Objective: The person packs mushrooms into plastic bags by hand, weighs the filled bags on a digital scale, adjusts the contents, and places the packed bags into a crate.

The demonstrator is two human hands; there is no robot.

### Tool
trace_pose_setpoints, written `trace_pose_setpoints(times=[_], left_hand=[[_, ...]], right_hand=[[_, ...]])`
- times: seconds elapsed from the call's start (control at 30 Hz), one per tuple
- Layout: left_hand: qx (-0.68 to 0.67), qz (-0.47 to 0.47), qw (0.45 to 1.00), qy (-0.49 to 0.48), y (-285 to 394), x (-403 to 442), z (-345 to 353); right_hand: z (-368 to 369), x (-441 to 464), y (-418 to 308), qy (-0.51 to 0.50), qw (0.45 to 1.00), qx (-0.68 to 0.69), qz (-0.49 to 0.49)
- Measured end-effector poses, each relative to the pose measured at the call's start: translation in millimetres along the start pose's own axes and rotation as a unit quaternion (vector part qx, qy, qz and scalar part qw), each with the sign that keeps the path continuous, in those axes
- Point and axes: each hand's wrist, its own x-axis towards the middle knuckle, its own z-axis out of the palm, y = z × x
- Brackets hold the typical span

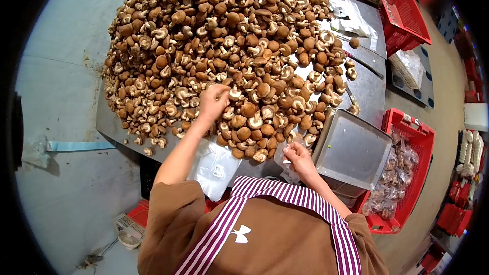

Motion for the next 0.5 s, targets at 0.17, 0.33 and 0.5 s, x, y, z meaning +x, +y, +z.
trace_pose_setpoints(times=[0.17,0.33,0.5], left_hand=[[0.112,-0.038,0.977,0.179,-29.0,58.5,-64.6],[0.277,-0.106,0.945,0.139,-77.7,113.0,-77.8],[0.314,-0.144,0.933,0.098,-56.6,110.4,-67.4]], right_hand=[[-1.0,5.9,-1.6,0.000,1.000,0.007,0.000],[-2.8,8.0,-7.6,0.010,1.000,-0.020,0.004],[-1.8,9.0,-6.5,0.020,1.000,0.003,-0.002]])
